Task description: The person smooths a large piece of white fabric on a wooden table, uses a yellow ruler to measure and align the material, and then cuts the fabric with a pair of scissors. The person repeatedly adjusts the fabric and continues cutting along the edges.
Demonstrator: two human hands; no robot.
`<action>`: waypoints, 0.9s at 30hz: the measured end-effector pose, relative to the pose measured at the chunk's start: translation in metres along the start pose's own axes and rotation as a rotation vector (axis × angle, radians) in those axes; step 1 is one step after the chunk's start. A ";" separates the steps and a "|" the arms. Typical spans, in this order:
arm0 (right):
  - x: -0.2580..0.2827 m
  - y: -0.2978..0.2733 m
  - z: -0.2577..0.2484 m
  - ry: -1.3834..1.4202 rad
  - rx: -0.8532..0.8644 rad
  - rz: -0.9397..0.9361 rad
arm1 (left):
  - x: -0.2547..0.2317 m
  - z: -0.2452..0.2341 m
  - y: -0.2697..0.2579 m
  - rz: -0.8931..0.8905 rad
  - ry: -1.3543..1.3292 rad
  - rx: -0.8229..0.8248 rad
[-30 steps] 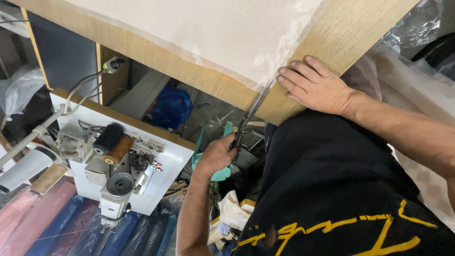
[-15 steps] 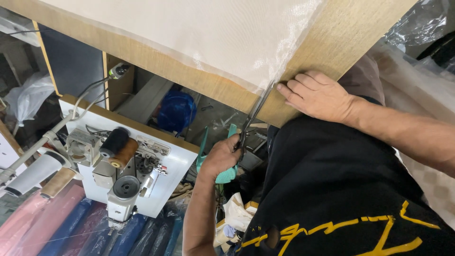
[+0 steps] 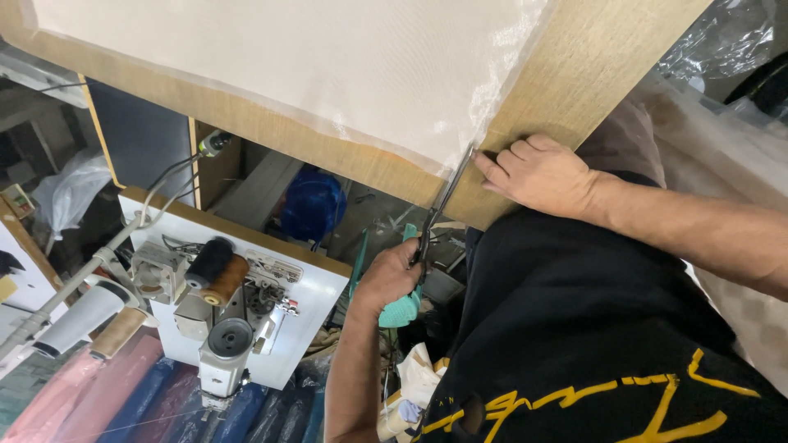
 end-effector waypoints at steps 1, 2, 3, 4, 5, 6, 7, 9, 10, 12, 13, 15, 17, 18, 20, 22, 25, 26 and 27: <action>0.000 -0.001 0.001 -0.001 -0.003 0.002 | -0.008 -0.003 0.000 0.001 0.003 0.000; 0.000 -0.001 0.002 -0.010 0.005 -0.005 | -0.016 -0.006 0.001 0.015 0.007 0.001; 0.001 -0.002 0.004 -0.020 0.013 -0.011 | -0.024 -0.010 0.002 0.029 0.010 0.003; 0.000 -0.002 0.004 -0.020 0.012 -0.010 | -0.027 -0.010 0.002 0.029 0.012 0.002; 0.000 -0.002 0.004 -0.003 0.019 -0.010 | -0.030 -0.011 0.002 0.025 -0.002 0.003; 0.000 -0.002 0.004 0.013 0.026 -0.010 | -0.032 -0.012 0.003 0.023 -0.015 0.003; -0.001 -0.001 0.004 0.011 0.023 -0.007 | -0.034 -0.013 0.002 0.024 -0.012 0.003; -0.002 0.000 0.002 0.016 0.025 -0.012 | -0.038 -0.015 -0.002 0.004 -0.050 -0.026; -0.002 -0.001 0.004 0.012 0.022 -0.009 | -0.046 -0.017 -0.003 0.007 -0.046 -0.026; -0.001 -0.004 0.008 0.057 0.027 -0.016 | -0.061 -0.020 -0.007 0.011 -0.027 -0.011; -0.001 -0.004 0.008 0.056 0.025 -0.014 | -0.057 -0.019 -0.003 0.010 -0.024 -0.010; -0.001 -0.005 0.009 0.045 0.028 -0.028 | -0.049 -0.017 0.003 0.031 -0.009 -0.030; -0.003 -0.005 0.013 0.042 0.028 -0.035 | -0.047 -0.016 0.009 0.043 -0.020 -0.036; -0.003 -0.006 0.014 0.039 0.030 -0.040 | -0.047 -0.016 0.011 0.054 -0.033 -0.039; -0.003 -0.005 0.013 0.043 0.030 -0.039 | -0.055 -0.018 0.008 0.047 -0.012 -0.033; -0.004 -0.004 0.012 0.048 0.030 -0.037 | -0.061 -0.020 0.006 0.039 0.010 -0.026; -0.005 -0.002 0.011 0.064 0.028 -0.044 | -0.069 -0.023 0.008 0.028 0.012 -0.017; -0.005 -0.002 0.010 0.066 0.035 -0.045 | -0.073 -0.024 0.009 0.028 0.001 -0.015; -0.004 -0.002 0.010 0.067 0.042 -0.047 | -0.076 -0.024 0.010 0.028 -0.009 -0.013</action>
Point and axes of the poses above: each hand's wrist, its own y-axis towards the middle knuckle, its own z-axis out of the palm, x = y × z, the point moved 4 cm from there along y, towards the middle knuckle, and after that the axes turned 6 degrees about z, right-handed, at the moved point
